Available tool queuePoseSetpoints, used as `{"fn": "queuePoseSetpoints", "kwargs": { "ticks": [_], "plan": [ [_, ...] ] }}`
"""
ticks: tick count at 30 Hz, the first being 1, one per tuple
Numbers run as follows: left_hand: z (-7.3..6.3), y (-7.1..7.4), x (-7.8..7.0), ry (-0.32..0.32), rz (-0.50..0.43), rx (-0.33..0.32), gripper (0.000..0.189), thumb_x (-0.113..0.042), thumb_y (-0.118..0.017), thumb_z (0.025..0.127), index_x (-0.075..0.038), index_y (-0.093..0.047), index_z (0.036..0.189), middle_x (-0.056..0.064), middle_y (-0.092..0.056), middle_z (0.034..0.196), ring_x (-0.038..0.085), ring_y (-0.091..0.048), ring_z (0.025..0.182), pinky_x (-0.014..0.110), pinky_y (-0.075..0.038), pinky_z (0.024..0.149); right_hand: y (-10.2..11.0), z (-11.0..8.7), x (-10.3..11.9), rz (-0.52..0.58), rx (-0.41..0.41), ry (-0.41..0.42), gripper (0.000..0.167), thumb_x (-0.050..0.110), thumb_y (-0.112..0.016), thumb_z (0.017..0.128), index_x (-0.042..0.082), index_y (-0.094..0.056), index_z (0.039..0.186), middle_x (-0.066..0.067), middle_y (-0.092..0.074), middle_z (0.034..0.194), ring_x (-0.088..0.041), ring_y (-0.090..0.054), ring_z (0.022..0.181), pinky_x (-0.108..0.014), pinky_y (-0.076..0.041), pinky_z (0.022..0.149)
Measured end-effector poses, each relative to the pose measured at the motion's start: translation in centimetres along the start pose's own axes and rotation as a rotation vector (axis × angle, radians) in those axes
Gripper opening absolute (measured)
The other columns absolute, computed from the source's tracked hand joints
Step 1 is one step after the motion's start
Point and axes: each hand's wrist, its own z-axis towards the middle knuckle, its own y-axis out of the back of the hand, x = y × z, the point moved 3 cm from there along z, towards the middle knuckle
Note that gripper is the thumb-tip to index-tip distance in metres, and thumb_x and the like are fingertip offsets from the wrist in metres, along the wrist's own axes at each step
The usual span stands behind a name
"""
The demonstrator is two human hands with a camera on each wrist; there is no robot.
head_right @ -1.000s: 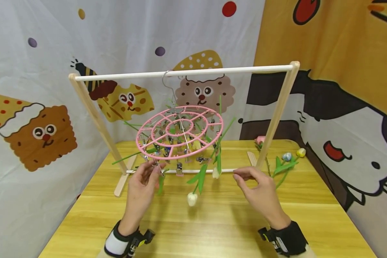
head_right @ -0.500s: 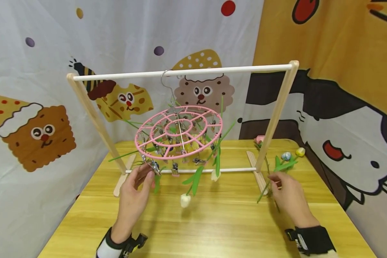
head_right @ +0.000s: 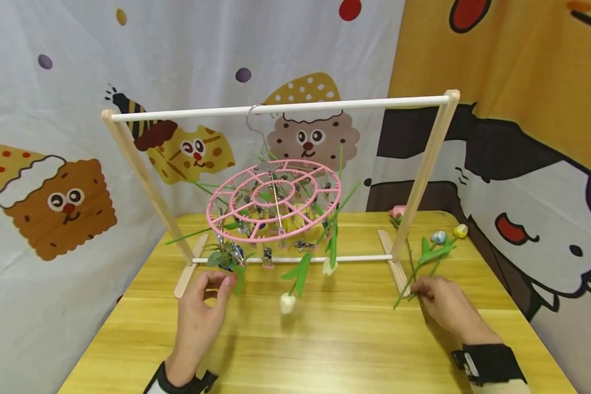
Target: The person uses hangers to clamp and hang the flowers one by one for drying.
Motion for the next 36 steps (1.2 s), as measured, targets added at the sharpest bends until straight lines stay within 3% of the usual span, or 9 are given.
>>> {"fn": "queuePoseSetpoints", "kwargs": {
  "ticks": [5,8,15,23,26,32,36],
  "plan": [
    [-0.9,-0.8,-0.1,0.005,-0.033,0.070,0.010,-0.004,-0.080,0.109,-0.014,-0.080,0.108,-0.002,-0.081,0.102,0.007,-0.073,0.086,0.023,-0.064,0.072,-0.2,0.4,0.6,-0.020,-0.023,0.029,0.027,-0.004,-0.086,0.097,0.010,-0.084,0.120,0.007,-0.076,0.092,0.002,-0.059,0.078,-0.024,-0.051,0.063],
    [-1.6,-1.6,-0.3,0.021,-0.060,0.139,0.011,-0.007,-0.080,0.111,-0.017,-0.080,0.108,-0.005,-0.080,0.098,0.004,-0.072,0.085,0.022,-0.063,0.070,-0.4,0.8,1.1,-0.042,-0.028,0.059,0.031,-0.002,-0.087,0.099,0.012,-0.086,0.126,0.008,-0.073,0.090,0.000,-0.055,0.076,-0.024,-0.047,0.062],
    [-2.6,-3.5,-1.2,0.014,-0.072,0.261,0.007,-0.011,-0.080,0.110,-0.017,-0.082,0.111,-0.008,-0.083,0.097,0.002,-0.074,0.086,0.024,-0.064,0.070,-0.5,1.0,1.5,-0.042,-0.023,0.088,0.031,-0.006,-0.089,0.095,0.021,-0.090,0.110,0.004,-0.077,0.099,-0.005,-0.064,0.084,-0.028,-0.055,0.065],
    [-2.7,-4.7,-2.7,-0.052,-0.069,0.296,0.012,-0.011,-0.081,0.109,-0.022,-0.081,0.113,-0.011,-0.084,0.103,0.004,-0.074,0.089,0.027,-0.066,0.071,-0.5,0.8,1.6,0.012,-0.033,0.129,0.030,0.000,-0.099,0.089,0.025,-0.086,0.100,0.005,-0.072,0.099,0.000,-0.063,0.083,-0.025,-0.059,0.067],
    [-2.8,-5.1,-3.4,-0.072,-0.074,0.325,0.010,-0.010,-0.080,0.110,-0.017,-0.082,0.116,-0.006,-0.085,0.106,0.004,-0.073,0.091,0.026,-0.066,0.074,-0.8,0.9,1.6,0.003,-0.068,0.177,0.033,0.001,-0.101,0.086,0.026,-0.082,0.095,0.005,-0.068,0.099,-0.002,-0.062,0.082,-0.025,-0.058,0.066],
    [-2.9,-6.2,-4.2,-0.068,-0.130,0.415,0.010,-0.013,-0.079,0.112,-0.015,-0.083,0.121,-0.009,-0.084,0.112,0.003,-0.074,0.095,0.024,-0.067,0.080,-0.8,1.4,2.0,-0.015,-0.197,0.293,0.038,-0.004,-0.100,0.083,0.024,-0.077,0.094,0.007,-0.068,0.100,-0.005,-0.065,0.082,-0.026,-0.058,0.064],
    [-3.0,-6.9,-4.3,-0.132,-0.142,0.427,0.012,-0.013,-0.080,0.111,-0.017,-0.083,0.122,-0.006,-0.086,0.112,0.002,-0.074,0.094,0.026,-0.069,0.079,-0.3,1.8,2.8,-0.015,-0.258,0.309,0.039,-0.008,-0.096,0.086,0.023,-0.077,0.100,0.011,-0.073,0.096,-0.004,-0.068,0.085,-0.024,-0.056,0.065]
  ]
}}
